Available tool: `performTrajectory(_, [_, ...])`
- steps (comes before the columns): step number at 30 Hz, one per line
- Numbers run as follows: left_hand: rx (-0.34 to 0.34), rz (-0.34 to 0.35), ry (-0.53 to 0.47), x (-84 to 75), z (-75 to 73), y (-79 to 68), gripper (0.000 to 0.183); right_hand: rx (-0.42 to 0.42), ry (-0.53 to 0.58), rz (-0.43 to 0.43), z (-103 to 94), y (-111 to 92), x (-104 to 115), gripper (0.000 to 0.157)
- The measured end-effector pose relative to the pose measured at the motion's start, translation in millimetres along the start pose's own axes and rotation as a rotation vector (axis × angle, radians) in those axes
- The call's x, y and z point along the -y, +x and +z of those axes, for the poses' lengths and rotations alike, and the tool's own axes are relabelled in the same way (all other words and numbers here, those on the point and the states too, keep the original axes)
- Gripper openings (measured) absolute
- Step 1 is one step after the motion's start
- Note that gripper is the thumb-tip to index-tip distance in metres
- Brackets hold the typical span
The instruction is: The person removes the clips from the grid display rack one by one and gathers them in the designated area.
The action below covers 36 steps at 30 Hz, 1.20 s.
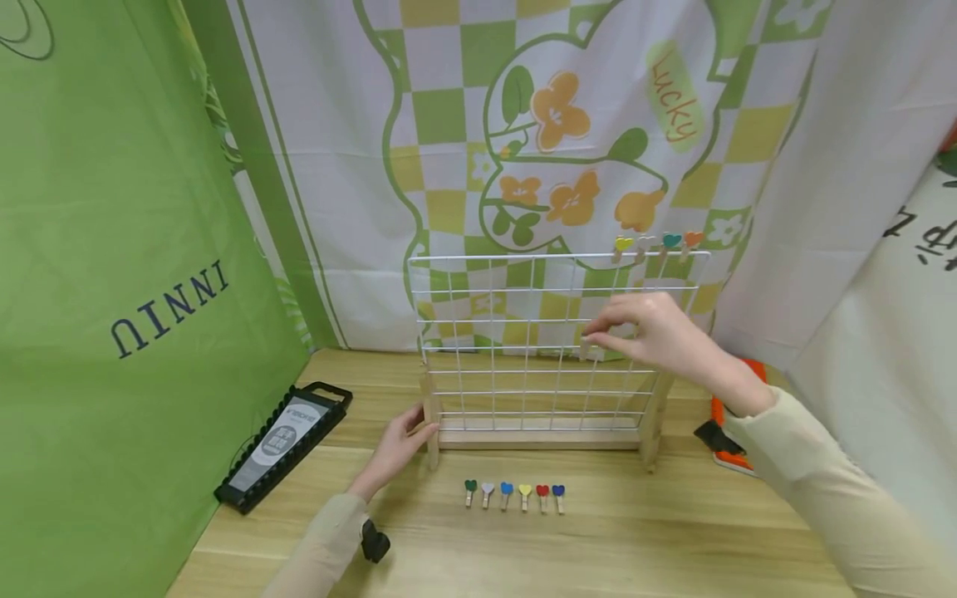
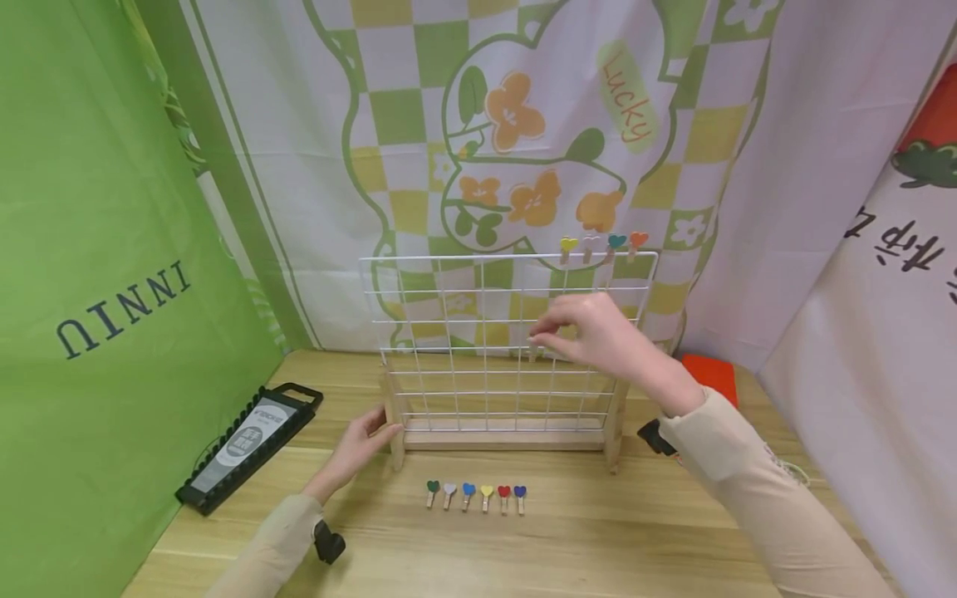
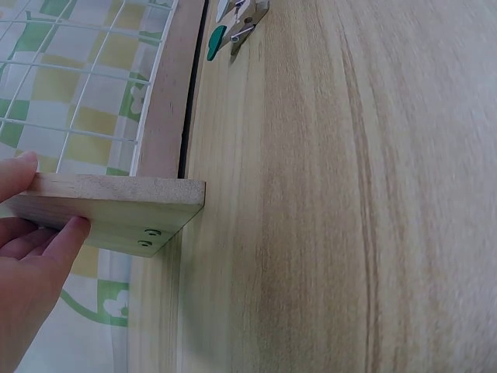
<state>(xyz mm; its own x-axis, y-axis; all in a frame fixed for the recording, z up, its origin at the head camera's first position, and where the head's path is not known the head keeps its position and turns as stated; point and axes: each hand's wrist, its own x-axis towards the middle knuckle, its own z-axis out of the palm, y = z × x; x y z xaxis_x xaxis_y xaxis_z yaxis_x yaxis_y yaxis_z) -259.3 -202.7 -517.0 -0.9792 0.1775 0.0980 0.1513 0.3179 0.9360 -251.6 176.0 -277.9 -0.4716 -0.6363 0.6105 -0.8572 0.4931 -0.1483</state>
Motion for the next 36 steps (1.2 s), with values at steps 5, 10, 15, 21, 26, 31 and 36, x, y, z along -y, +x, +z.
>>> performTrajectory(5, [0.004,-0.009,0.003,1.2,-0.5,0.6,0.054,0.147,0.084,0.106,44.4,-35.0,-9.0,0.007])
performTrajectory(10, [-0.003,-0.005,0.007,0.9,-0.3,0.2,0.054,0.280,0.186,0.221,83.4,-71.3,-14.7,0.004])
performTrajectory(15, [-0.008,0.000,-0.001,0.6,-0.3,-0.1,0.055,0.355,0.284,0.245,121.1,-105.5,-22.0,0.004])
performTrajectory(21, [-0.005,0.002,-0.010,1.7,-0.6,0.4,0.056,0.453,0.385,0.354,152.0,-130.7,-26.0,0.009])
performTrajectory(26, [-0.003,0.000,-0.013,1.9,-0.3,1.4,0.056,0.489,0.455,0.425,165.4,-141.5,-28.5,0.010])
performTrajectory(31, [0.003,-0.007,-0.015,-0.5,-0.5,0.4,0.055,0.503,0.449,0.451,171.3,-145.1,-31.9,0.011])
performTrajectory(36, [0.001,-0.010,-0.007,-0.6,-0.7,0.0,0.056,0.516,0.452,0.468,174.3,-145.5,-32.9,0.012])
